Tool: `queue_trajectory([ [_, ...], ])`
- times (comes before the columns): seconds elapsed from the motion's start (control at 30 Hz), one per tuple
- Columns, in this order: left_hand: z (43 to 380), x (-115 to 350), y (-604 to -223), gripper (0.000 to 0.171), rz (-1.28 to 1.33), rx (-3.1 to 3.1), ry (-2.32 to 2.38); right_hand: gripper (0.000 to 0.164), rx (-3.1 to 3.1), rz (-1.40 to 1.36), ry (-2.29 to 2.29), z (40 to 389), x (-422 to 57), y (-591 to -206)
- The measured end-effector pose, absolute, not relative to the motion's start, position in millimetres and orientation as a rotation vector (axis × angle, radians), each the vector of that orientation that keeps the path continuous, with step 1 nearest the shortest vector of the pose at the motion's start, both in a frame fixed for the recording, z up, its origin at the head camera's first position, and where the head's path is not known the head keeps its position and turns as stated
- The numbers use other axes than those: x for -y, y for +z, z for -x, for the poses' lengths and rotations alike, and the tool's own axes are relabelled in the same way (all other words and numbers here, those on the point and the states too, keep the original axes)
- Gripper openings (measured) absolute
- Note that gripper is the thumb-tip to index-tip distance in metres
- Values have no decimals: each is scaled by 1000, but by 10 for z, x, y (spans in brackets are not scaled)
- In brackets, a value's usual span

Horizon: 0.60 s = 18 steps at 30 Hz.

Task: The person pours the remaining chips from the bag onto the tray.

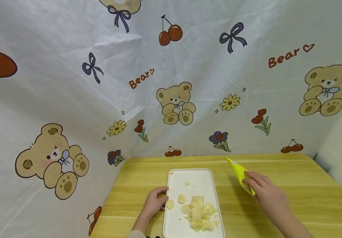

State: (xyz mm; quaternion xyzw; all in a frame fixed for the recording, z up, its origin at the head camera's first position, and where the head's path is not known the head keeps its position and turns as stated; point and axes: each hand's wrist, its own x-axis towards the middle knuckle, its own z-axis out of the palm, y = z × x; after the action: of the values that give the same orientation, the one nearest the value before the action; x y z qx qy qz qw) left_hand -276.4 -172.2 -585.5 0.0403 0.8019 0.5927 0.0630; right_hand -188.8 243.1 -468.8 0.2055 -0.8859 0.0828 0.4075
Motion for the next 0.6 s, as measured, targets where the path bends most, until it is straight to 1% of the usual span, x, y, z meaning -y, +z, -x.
queue_trajectory([
  [0.17,2751,1717,-5856,39,-134,-2427,1783,61,2229,-546,180,1895,-2421,-4784],
  [0.43,2735,1707,-5839,40,-139,-2430,1788,66,2277,-551,182,1874,-2418,-4877],
  [0.6,2729,1706,-5839,41,-150,-2435,1791,64,2296,-563,178,1872,-2402,-4939],
])
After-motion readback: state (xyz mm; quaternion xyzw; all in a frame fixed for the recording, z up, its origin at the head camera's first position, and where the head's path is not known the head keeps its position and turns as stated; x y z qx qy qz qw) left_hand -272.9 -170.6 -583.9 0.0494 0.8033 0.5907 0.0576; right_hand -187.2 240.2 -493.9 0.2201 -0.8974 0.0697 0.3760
